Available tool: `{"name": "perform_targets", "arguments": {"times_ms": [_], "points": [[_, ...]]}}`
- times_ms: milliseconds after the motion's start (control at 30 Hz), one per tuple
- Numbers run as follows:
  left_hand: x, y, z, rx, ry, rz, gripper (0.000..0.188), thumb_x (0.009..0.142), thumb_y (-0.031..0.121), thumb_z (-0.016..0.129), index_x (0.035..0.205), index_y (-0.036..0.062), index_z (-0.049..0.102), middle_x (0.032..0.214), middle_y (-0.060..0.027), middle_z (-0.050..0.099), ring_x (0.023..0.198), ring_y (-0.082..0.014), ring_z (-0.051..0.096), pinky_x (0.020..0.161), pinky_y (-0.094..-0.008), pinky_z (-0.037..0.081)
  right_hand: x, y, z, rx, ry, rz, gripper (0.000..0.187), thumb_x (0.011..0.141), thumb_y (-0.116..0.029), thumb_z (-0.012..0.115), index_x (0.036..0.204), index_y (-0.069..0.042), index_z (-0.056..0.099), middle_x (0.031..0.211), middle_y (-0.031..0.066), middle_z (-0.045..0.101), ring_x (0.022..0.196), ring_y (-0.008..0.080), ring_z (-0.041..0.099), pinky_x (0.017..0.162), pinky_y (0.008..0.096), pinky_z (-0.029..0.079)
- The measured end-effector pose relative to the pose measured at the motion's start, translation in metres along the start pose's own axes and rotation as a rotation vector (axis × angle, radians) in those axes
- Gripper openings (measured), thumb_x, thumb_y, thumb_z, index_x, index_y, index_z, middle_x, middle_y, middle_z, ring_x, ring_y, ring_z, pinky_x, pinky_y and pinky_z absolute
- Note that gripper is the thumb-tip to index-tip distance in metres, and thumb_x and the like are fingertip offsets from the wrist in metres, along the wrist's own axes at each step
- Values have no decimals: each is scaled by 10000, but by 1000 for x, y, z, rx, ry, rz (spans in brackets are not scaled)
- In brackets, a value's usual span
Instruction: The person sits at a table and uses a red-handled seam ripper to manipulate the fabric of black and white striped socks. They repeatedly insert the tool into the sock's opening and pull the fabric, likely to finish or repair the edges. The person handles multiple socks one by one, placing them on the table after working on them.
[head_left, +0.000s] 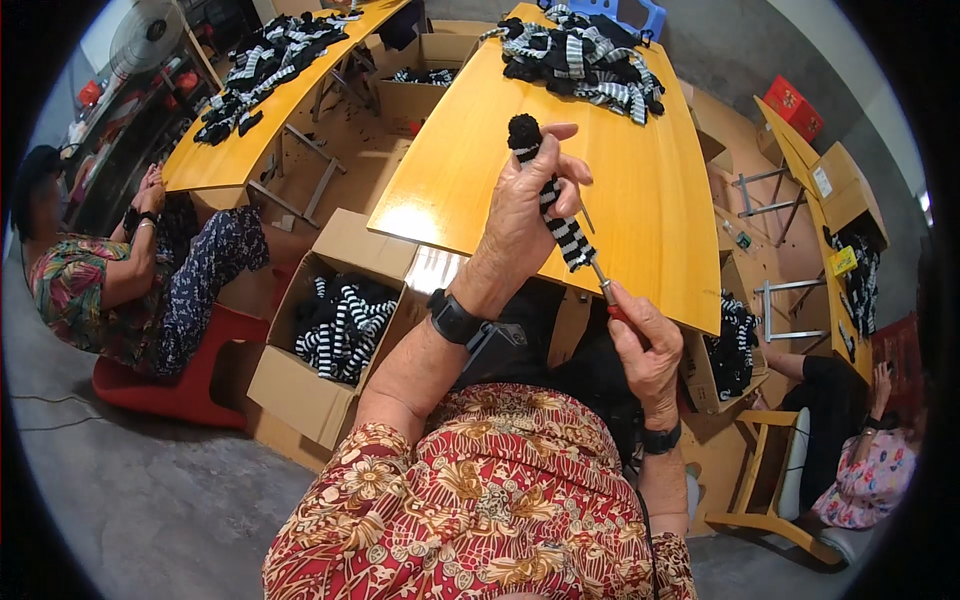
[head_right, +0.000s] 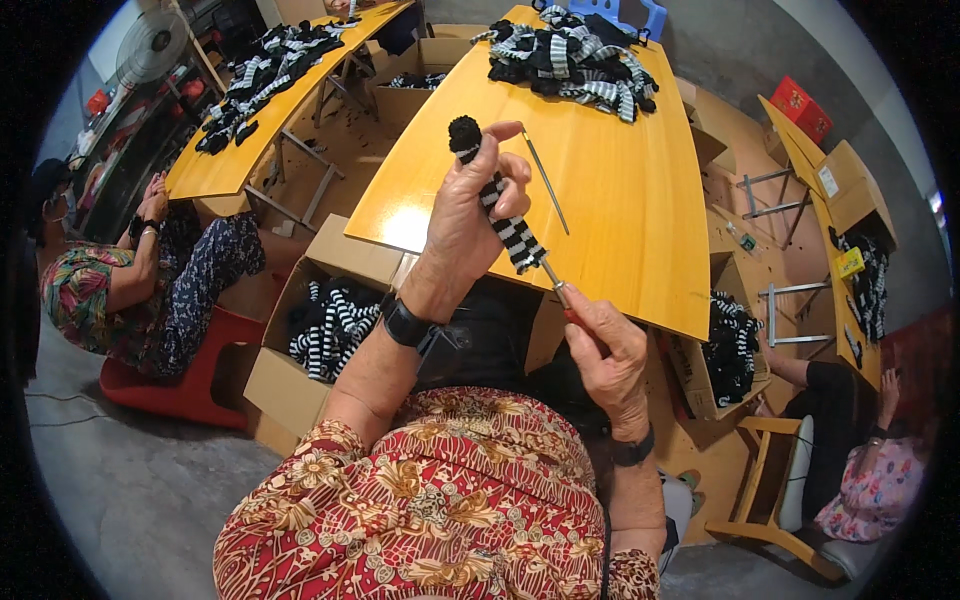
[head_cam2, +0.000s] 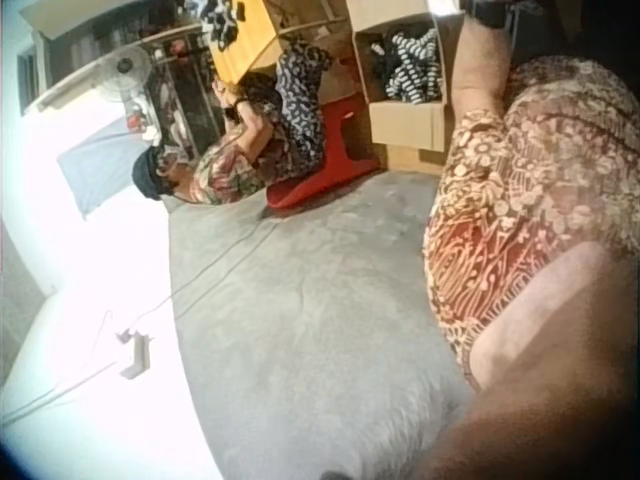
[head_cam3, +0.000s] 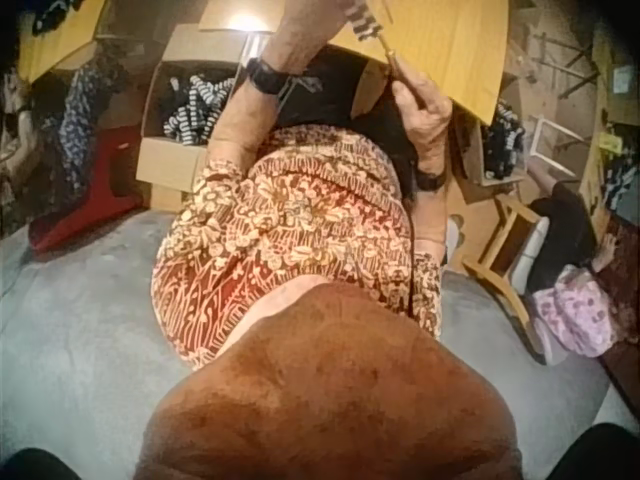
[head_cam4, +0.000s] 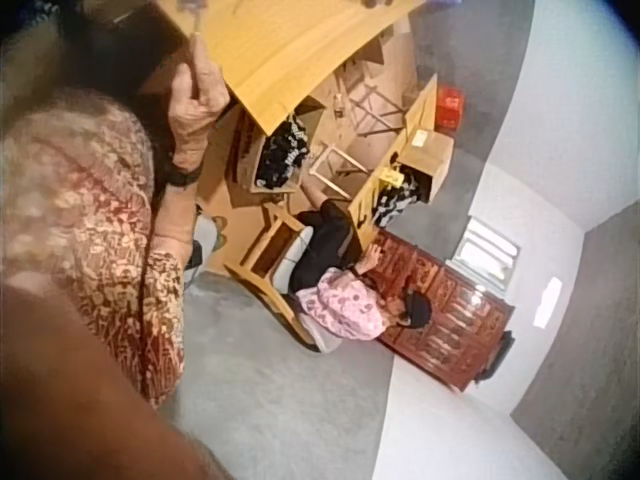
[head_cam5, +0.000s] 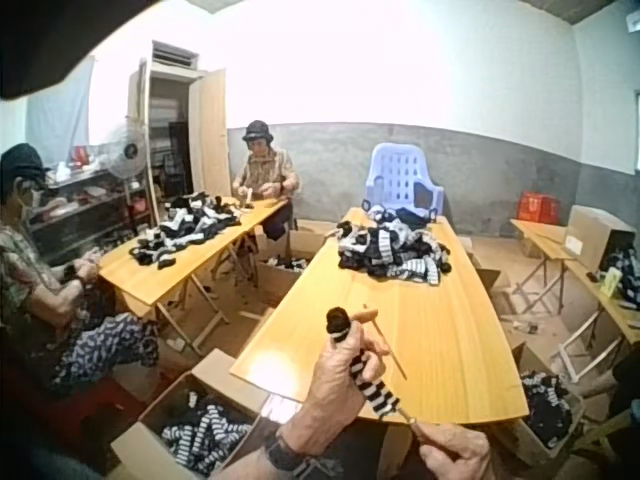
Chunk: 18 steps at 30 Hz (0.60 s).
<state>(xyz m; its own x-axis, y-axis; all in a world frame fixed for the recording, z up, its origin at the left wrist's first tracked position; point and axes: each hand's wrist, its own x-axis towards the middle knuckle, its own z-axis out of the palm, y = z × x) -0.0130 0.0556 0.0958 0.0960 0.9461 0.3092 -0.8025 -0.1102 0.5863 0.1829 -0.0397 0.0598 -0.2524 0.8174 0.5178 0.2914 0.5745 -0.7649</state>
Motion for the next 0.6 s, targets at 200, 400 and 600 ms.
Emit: {"name": "perform_targets", "arguments": {"times_ms": [200,400,600], "points": [[-9,-15,17,-44,-46,-196,418,1000,215,504,1380,93,380,639,16,510,434,-25,319,427,-179,266,4,-15,-9,6,-23,102,380,814,50,582,1185,-10,638,865,89,638,785,154,608,733,248,476],[-15,-33,16,-42,-101,-247,445,1000,264,505,1376,71,366,646,21,501,448,-26,310,428,-170,256,0,0,3,-28,59,36,339,838,28,594,1174,8,627,841,81,625,721,151,575,675,247,467],[-22,-22,25,-10,-23,-40,534,1005,431,419,1374,56,325,862,-88,610,610,-89,522,578,-228,429,-7,6,3,551,63,382,318,908,-74,586,1217,1,604,811,53,628,542,50,469,475,186,369]]}}
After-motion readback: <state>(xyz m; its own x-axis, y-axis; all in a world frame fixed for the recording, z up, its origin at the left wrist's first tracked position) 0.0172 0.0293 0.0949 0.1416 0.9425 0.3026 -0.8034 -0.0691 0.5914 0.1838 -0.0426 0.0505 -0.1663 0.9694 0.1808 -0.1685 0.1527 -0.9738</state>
